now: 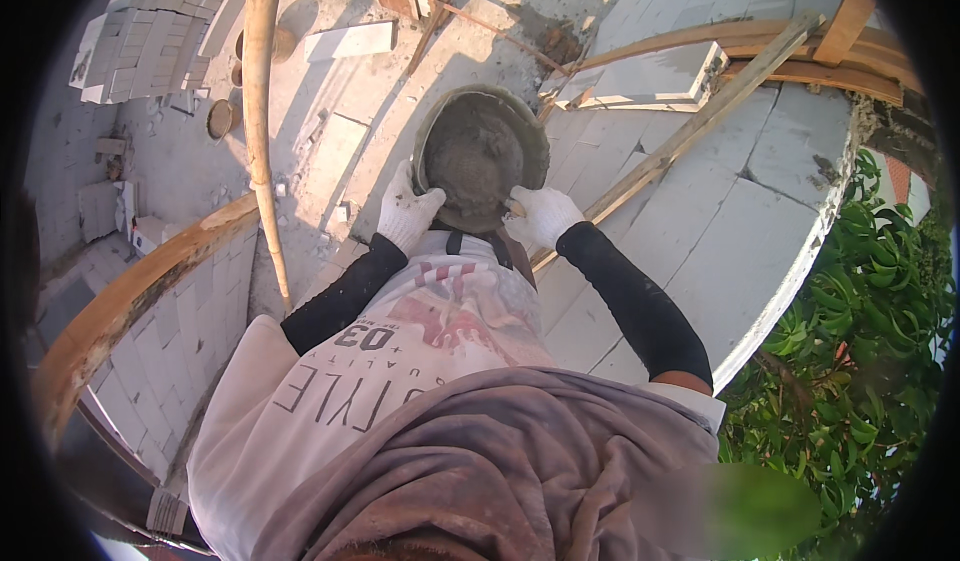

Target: The person scoops mortar from a bucket with a trowel and applies it to a white wall, smoothing the surface. They repeatedly transfer mortar from the bucket to the wall, working along a section of the wall near wooden scaffolding.

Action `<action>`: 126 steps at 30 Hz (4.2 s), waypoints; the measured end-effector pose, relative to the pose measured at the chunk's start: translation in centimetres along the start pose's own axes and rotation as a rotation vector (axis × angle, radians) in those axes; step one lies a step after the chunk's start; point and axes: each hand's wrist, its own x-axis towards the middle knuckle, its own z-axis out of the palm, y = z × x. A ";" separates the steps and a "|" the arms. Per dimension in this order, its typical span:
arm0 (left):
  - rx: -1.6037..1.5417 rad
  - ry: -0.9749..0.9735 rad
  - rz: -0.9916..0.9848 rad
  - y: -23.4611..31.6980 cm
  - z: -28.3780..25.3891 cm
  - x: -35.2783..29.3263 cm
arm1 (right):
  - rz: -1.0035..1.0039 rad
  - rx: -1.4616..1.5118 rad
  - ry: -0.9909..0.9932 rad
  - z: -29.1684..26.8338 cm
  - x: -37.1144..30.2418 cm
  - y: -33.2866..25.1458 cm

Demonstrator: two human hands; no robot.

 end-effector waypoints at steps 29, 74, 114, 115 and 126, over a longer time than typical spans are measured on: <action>-0.495 -0.328 -0.118 -1.2 3.7 8.4 | 0.362 0.533 0.312 -22.7 -31.6 -4.3; -0.069 -0.018 0.027 -1.4 2.5 1.0 | 0.072 -0.460 0.242 -4.9 3.0 1.1; -0.542 -0.342 -0.310 1.6 0.4 8.6 | 0.381 0.516 0.448 -15.6 -19.8 -6.1; -0.534 -0.357 -0.299 1.6 0.5 8.9 | 0.362 0.581 0.514 -15.8 -22.3 -4.7; -0.571 -0.258 -0.260 3.2 -0.4 8.1 | 0.932 0.434 0.784 -45.6 -42.2 9.4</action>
